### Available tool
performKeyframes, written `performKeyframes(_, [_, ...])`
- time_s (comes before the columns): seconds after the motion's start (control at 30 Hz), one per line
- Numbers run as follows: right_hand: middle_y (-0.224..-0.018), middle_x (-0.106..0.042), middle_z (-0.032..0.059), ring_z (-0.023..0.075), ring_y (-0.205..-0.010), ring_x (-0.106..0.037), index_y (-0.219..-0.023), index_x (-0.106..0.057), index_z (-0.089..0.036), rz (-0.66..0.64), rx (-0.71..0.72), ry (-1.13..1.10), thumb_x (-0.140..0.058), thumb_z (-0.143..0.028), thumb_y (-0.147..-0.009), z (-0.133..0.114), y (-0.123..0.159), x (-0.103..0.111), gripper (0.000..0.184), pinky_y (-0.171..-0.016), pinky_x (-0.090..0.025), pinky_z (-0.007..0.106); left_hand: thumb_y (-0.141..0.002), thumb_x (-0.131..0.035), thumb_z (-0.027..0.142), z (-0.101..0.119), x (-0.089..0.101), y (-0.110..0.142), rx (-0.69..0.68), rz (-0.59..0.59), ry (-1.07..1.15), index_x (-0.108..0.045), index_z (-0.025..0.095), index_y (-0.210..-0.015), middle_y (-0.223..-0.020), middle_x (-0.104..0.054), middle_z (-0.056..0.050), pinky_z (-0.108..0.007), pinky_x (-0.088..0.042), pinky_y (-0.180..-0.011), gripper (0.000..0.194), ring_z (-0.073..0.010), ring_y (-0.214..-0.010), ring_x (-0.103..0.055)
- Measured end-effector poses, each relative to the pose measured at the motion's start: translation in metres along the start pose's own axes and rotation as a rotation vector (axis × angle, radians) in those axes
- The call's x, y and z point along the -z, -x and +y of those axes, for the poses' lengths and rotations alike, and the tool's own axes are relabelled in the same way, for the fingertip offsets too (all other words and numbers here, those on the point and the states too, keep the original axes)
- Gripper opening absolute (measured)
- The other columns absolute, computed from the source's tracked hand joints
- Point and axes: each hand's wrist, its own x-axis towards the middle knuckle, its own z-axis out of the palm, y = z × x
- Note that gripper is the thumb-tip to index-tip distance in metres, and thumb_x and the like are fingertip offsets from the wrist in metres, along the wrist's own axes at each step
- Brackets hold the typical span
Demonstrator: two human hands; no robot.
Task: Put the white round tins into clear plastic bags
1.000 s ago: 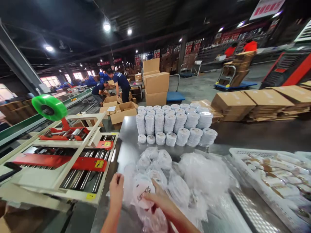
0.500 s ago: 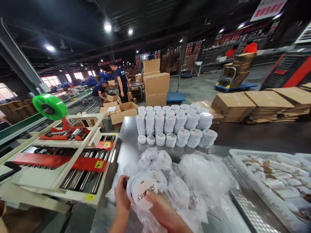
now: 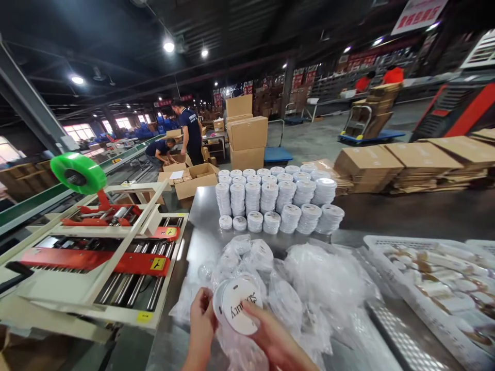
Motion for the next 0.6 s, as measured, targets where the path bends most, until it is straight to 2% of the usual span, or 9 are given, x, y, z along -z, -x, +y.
performKeyframes(0.07, [-0.087,-0.074,0.0082,0.0272,-0.087,-0.068,-0.095,-0.069,-0.016,0.056,0.092,0.084,-0.083,-0.039,-0.058,-0.004,-0.002,0.005,0.046,-0.085,-0.051,0.041,-0.071,-0.064,0.048,-0.002,0.006,0.001,0.011,0.022,-0.076,-0.044,0.022,-0.066,-0.051,-0.035,0.010,-0.020,-0.023,-0.041,0.034,-0.0067,-0.045,-0.029])
performKeyframes(0.2, [-0.100,-0.072,0.0073,0.0277,-0.098,-0.063,-0.106,-0.066,-0.020,0.119,0.298,0.333,-0.085,-0.036,-0.057,-0.006,-0.002,0.009,0.055,-0.089,-0.049,0.040,-0.076,-0.057,0.055,0.003,0.010,0.005,-0.017,0.021,-0.172,-0.041,0.023,-0.068,-0.049,-0.031,0.011,-0.021,-0.023,-0.040,0.036,-0.0078,-0.043,-0.027])
performKeyframes(0.3, [-0.099,-0.073,0.0076,0.0276,-0.095,-0.065,-0.103,-0.068,-0.021,0.119,0.189,0.131,-0.084,-0.040,-0.058,-0.003,0.004,0.008,0.051,-0.086,-0.050,0.042,-0.079,-0.056,0.052,0.009,0.005,0.007,-0.105,0.080,-0.261,-0.041,0.023,-0.066,-0.053,-0.034,0.009,-0.023,-0.029,-0.045,0.034,-0.0095,-0.048,-0.032])
performKeyframes(0.4, [-0.091,-0.074,0.0098,0.0277,-0.087,-0.067,-0.089,-0.072,-0.017,-0.042,0.014,-0.124,-0.077,-0.050,-0.063,0.002,0.012,0.008,0.042,-0.081,-0.052,0.042,-0.078,-0.058,0.039,0.009,-0.003,0.009,-0.232,0.139,-0.394,-0.049,0.022,-0.066,-0.057,-0.047,0.004,-0.027,-0.037,-0.055,0.023,-0.0133,-0.057,-0.043])
performKeyframes(0.5, [-0.082,-0.075,0.0102,0.0265,-0.081,-0.068,-0.080,-0.073,-0.015,-0.188,-0.003,-0.085,-0.078,-0.047,-0.061,0.007,0.014,0.010,0.038,-0.076,-0.052,0.037,-0.072,-0.063,0.033,0.002,-0.012,0.011,-0.155,0.000,-0.289,-0.061,0.020,-0.073,-0.065,-0.065,-0.003,-0.031,-0.044,-0.060,0.014,-0.0194,-0.064,-0.055])
performKeyframes(0.6, [-0.077,-0.075,0.0083,0.0239,-0.074,-0.068,-0.084,-0.073,-0.015,-0.131,0.002,-0.015,-0.079,-0.044,-0.061,0.011,0.011,0.013,0.037,-0.075,-0.051,0.035,-0.065,-0.069,0.036,-0.006,-0.018,0.011,-0.061,-0.077,-0.145,-0.065,0.018,-0.074,-0.074,-0.071,-0.009,-0.035,-0.050,-0.067,0.021,-0.0248,-0.073,-0.061])
